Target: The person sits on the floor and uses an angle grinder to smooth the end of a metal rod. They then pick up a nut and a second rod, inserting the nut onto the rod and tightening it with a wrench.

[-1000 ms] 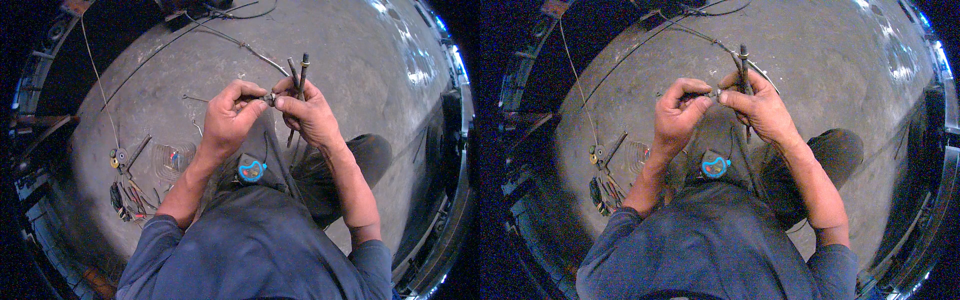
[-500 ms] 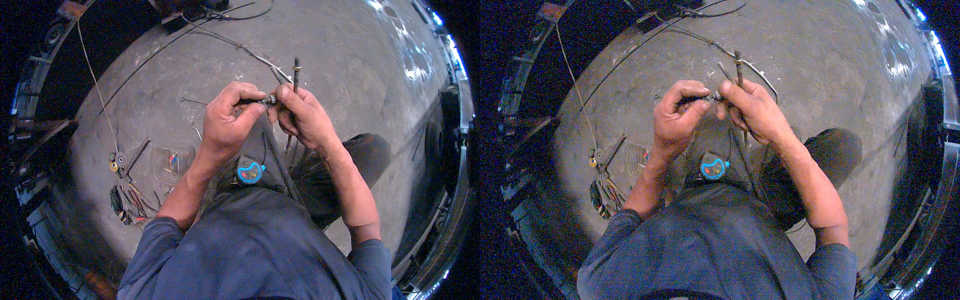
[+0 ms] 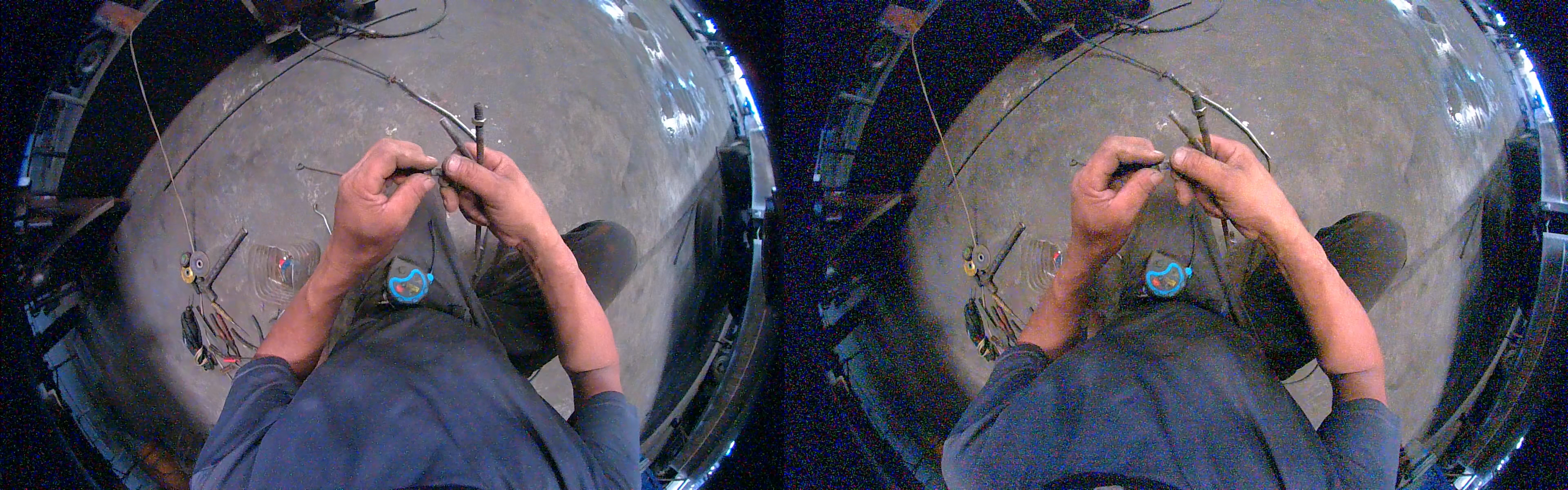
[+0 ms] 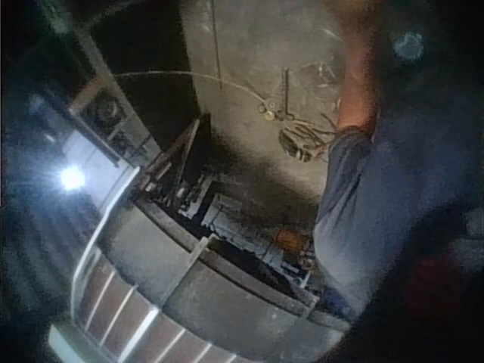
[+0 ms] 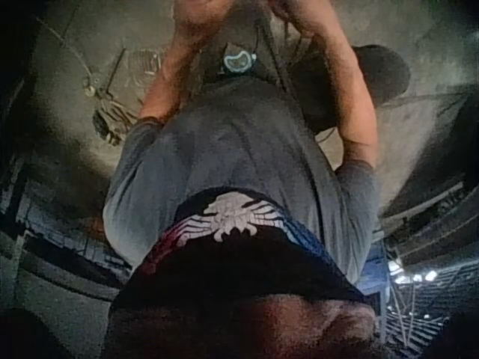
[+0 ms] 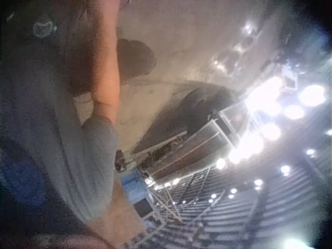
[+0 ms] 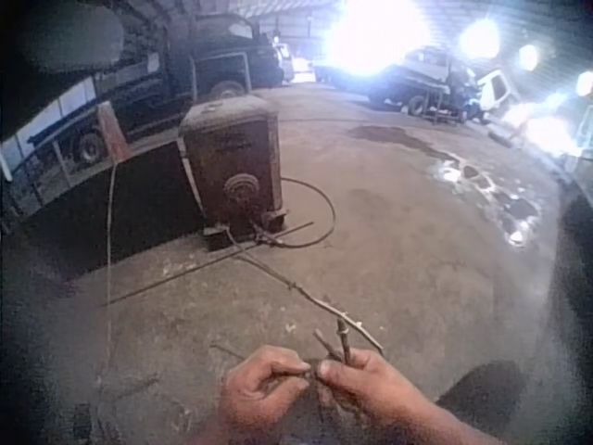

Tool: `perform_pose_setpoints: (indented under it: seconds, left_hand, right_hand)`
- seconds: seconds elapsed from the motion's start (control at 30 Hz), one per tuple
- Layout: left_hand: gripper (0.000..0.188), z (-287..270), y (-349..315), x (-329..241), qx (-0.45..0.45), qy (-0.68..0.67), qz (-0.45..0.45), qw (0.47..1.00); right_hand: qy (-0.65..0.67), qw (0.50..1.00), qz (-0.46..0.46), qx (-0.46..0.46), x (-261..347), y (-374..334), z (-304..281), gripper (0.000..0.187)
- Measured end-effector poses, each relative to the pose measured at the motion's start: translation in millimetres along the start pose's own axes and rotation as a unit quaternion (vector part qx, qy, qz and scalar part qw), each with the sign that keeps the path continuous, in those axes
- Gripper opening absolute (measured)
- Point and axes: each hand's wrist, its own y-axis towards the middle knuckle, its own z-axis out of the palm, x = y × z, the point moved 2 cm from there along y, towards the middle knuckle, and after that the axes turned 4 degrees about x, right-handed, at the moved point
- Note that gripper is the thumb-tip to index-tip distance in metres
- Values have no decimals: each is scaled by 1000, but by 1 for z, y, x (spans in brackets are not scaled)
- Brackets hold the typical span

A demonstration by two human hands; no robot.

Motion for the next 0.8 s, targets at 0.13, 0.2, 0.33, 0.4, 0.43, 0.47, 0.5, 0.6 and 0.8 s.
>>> perform_pose_setpoints:
  seconds: [0.13,0.2,0.33,0.4,0.43,0.47,0.5,0.6,0.8]
  left_hand:
    - [17,-1,-1,3,-28,-19,-29,999]
    - [17,-4,-2,11,-49,-39,-78,995]
    - [18,-22,-7,86,-64,-4,-178,982]
    - [19,-29,-20,168,-45,38,-255,965]
    - [21,-29,-34,211,-48,46,-302,951]
    - [24,-28,-49,257,-51,53,-346,935]
    - [27,-31,-69,306,-40,96,-361,927]
    - [35,-33,-104,376,-6,166,-403,900]
    - [47,-24,-72,296,-31,105,-360,926]
  right_hand:
    - [-62,993,-72,-75,3,1,0,22]
    - [-51,990,-100,-87,5,0,-2,22]
    - [-18,995,-85,-40,14,-10,-2,26]
    - [4,995,-96,-16,16,-11,-1,27]
    - [13,996,-92,-9,16,-11,-1,27]
    - [20,996,-90,-3,16,-10,0,28]
    - [28,996,-86,5,16,-9,2,28]
    - [58,994,-84,23,8,-3,-1,29]
    - [121,988,-96,-3,8,-4,-3,26]
